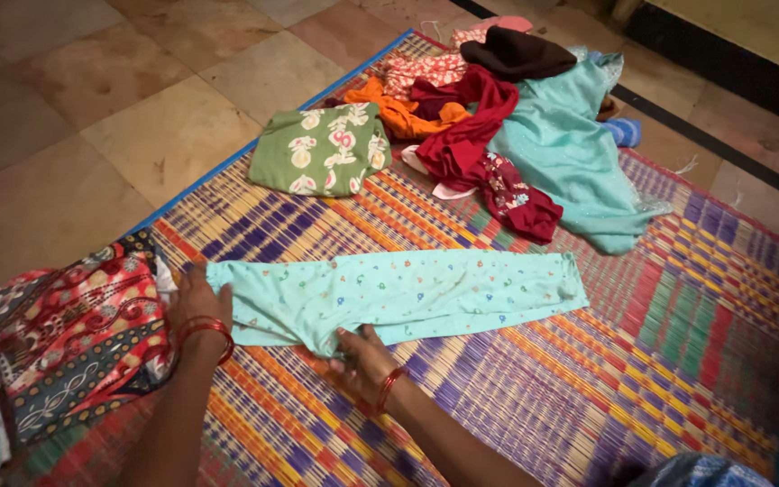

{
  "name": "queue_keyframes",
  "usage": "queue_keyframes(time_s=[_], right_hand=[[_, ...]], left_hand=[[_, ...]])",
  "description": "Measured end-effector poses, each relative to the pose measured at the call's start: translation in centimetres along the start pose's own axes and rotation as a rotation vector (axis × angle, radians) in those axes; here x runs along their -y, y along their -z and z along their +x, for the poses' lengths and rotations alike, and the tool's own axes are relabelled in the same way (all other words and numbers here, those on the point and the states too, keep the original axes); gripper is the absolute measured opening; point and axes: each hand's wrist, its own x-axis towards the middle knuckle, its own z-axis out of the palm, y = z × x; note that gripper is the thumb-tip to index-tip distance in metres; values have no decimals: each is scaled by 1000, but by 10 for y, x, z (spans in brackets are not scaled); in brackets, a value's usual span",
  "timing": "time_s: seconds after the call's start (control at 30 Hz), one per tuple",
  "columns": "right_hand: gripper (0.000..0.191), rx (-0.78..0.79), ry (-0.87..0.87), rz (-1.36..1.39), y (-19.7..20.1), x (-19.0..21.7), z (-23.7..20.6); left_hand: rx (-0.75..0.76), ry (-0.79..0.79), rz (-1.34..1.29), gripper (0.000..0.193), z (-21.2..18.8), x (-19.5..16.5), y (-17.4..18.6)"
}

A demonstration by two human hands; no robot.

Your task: The person folds clothes by hand while sitting on a mat, including a pair of light blue leggings, a red long-sleeved shirt, and a small pink garment.

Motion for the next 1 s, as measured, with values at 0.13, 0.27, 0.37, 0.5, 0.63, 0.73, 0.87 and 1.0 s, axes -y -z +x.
queue_keyframes(time_s=[0.13, 0.27, 0.37, 0.5, 0.63, 0.73, 0.87, 1.0], right_hand=[[69, -30, -30, -40, -7, 22, -17], [61, 6, 7, -44, -8, 33, -32], [51, -30, 46, 3, -5, 36, -34], [24, -105, 57, 226, 18, 38, -22], [23, -34, 116, 451, 71, 63, -19], [32, -6, 106, 521, 118, 91, -22], [33, -55, 155, 550, 174, 127, -37], [37, -218, 251, 406, 225, 153, -55]], left_hand=[[-138, -21, -88, 49, 6, 11, -13], [-381, 23, 127, 54, -1, 16, -20], [-405, -95, 381, 48, -6, -9, -20], [100, -281, 120, 29, -34, -75, -34], [230, -670, 3, 34, -86, -139, -40], [385, -742, 113, 58, -116, -173, -38], [488, -706, 330, 68, -131, -187, -47], [220, -877, 326, 62, -122, -176, -81]])
